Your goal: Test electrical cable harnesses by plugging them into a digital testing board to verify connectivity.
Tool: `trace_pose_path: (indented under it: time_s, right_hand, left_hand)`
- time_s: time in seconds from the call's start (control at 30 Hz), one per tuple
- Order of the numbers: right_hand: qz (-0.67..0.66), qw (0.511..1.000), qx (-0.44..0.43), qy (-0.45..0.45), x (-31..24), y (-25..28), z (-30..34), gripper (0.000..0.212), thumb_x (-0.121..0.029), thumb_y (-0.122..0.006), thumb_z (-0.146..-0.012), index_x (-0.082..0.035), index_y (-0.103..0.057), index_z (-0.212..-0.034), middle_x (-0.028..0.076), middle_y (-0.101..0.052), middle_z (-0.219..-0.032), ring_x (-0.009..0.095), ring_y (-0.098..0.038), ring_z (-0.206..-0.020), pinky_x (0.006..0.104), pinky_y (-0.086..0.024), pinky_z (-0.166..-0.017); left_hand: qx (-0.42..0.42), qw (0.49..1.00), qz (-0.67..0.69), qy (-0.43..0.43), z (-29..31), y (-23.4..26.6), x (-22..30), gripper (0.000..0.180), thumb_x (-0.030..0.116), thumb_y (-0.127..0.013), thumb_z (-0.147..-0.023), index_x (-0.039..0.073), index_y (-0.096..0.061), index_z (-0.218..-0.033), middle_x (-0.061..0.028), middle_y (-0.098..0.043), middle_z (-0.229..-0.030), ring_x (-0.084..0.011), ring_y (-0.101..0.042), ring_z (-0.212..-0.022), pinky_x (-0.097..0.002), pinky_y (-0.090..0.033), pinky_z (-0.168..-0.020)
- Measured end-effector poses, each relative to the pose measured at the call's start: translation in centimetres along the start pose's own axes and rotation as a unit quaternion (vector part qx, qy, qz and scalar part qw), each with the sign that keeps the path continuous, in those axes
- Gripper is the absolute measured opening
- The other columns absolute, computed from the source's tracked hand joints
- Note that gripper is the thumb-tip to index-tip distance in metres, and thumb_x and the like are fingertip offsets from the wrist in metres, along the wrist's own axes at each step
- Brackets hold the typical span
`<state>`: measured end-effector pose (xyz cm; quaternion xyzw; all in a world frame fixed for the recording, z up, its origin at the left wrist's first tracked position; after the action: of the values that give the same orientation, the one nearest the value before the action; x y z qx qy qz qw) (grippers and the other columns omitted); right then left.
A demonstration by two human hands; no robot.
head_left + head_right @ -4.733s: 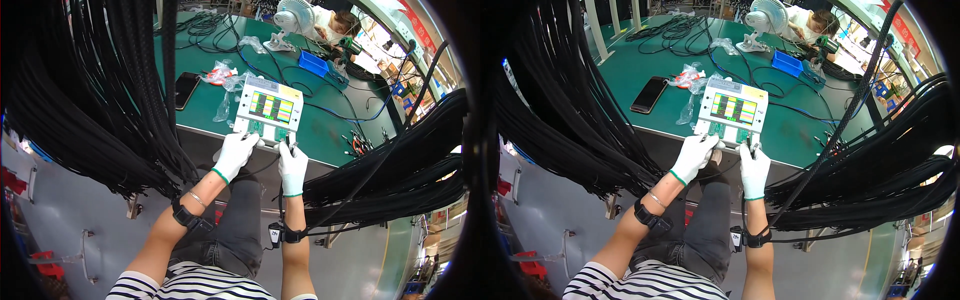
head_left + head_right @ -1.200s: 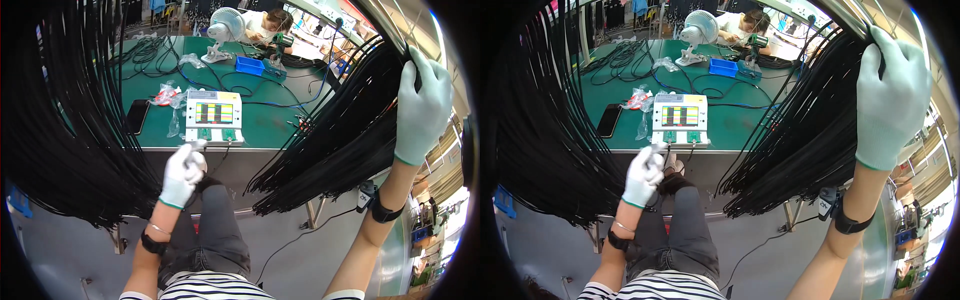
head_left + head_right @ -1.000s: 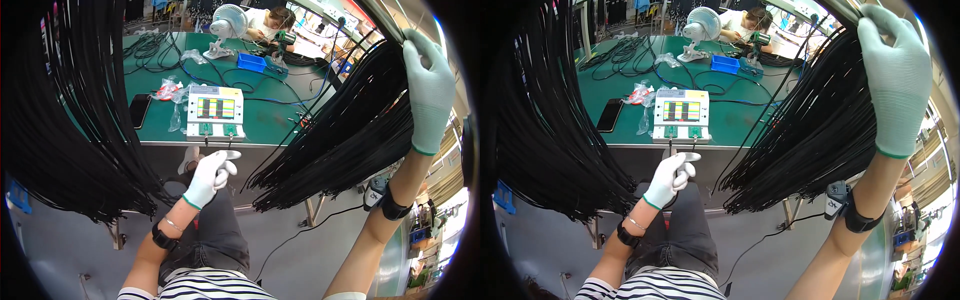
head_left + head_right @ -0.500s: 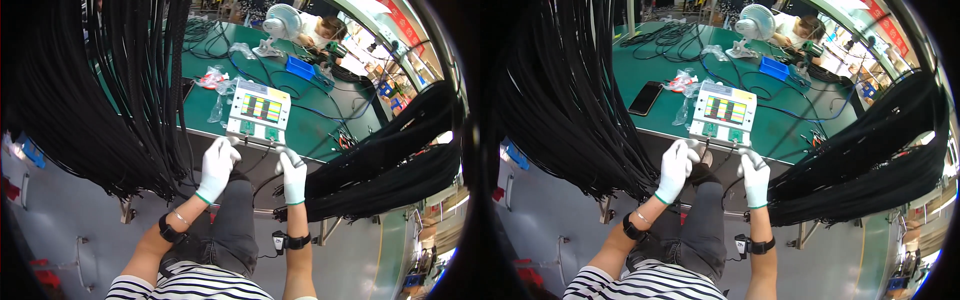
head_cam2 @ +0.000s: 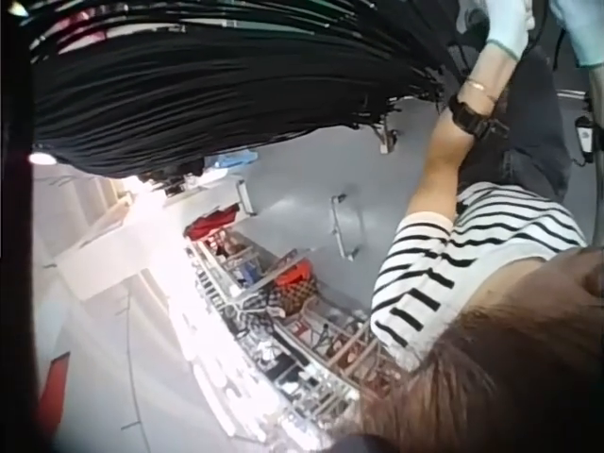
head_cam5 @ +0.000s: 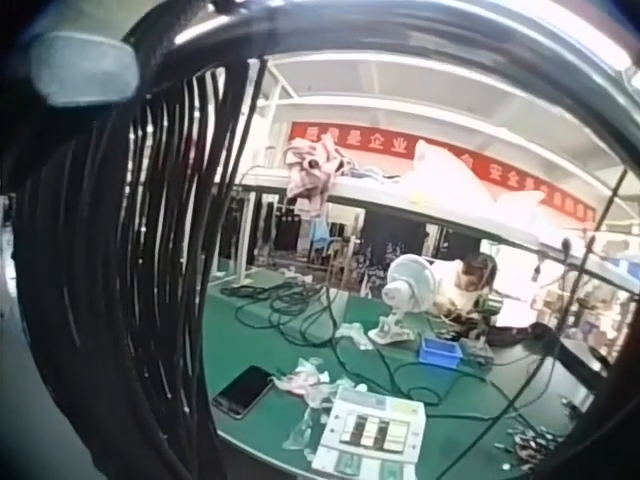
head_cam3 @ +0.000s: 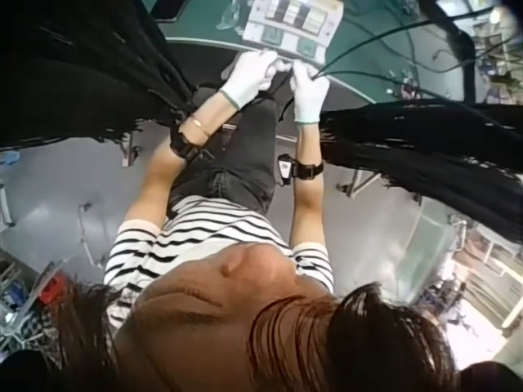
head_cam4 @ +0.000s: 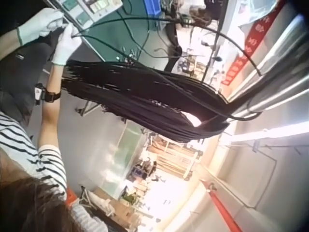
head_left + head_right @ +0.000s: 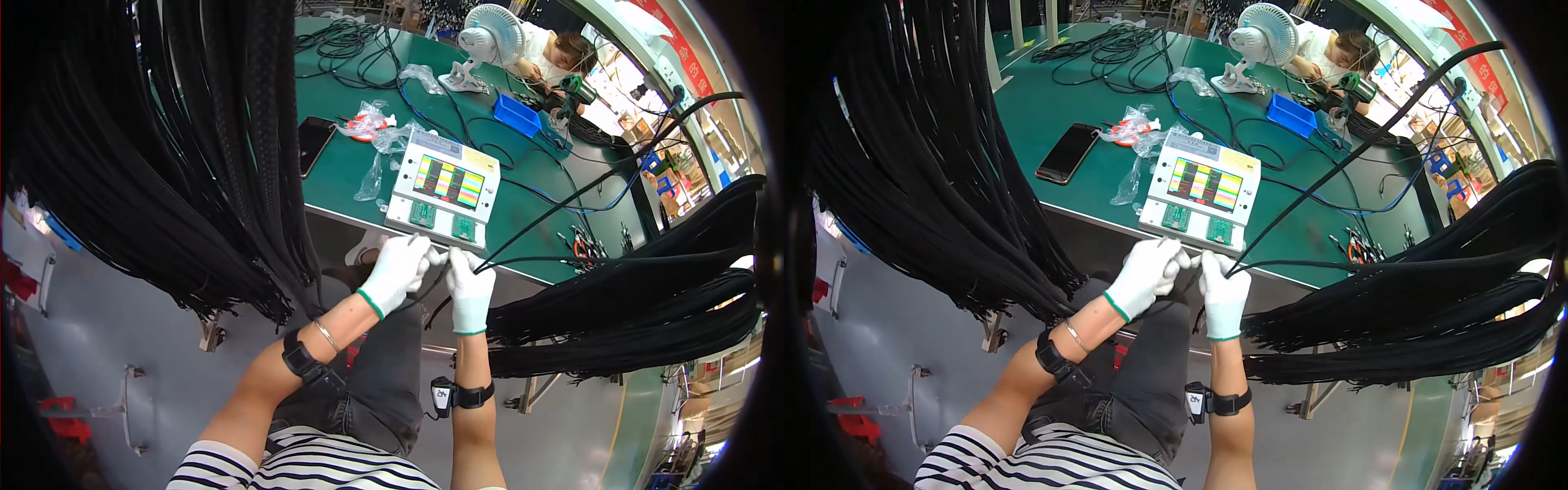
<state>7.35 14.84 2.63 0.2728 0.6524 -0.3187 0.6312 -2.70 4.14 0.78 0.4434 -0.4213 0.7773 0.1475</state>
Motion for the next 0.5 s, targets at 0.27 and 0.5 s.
trace_pose_path:
  time_s: [0.27, 0.5]
  right_hand:
    - [-0.061, 0.995, 0.053, 0.058, -1.3, 2.1, 2.3, 0.021, -0.014, -0.058, -0.095, 0.004, -0.069, -0.090, -0.006, -0.049, -0.058, 0.001, -0.034, -0.047, 0.0210, -0.020, -0.044]
    - [0.062, 0.940, -0.284, 0.180, -2.1, -2.6, 12.0, 0.015, -0.001, -0.061, -0.081, 0.005, -0.068, -0.093, 0.002, -0.054, -0.061, 0.013, -0.055, -0.062, 0.0278, -0.047, -0.062]
  left_hand:
    - [-0.053, 0.976, 0.000, 0.212, 2.6, 3.8, -8.0, 0.033, 0.031, -0.048, -0.102, 0.003, -0.060, -0.088, 0.0028, -0.046, -0.058, -0.0053, -0.027, -0.038, -0.0237, -0.023, -0.034]
    - [-0.054, 0.954, 0.076, 0.284, 0.9, 3.5, -15.3, 0.025, 0.026, -0.052, -0.100, 0.003, -0.061, -0.095, -0.0052, -0.062, -0.073, -0.0056, -0.031, -0.039, -0.0241, -0.024, -0.034]
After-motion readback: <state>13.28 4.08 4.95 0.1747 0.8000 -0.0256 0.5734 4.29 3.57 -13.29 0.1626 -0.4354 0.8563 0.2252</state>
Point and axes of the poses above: each hand's wrist, its own z-axis away from the middle knuckle, its own y-axis out of the back of the hand, x = y × z, the point moved 5 cm from there along -z, towards the middle knuckle
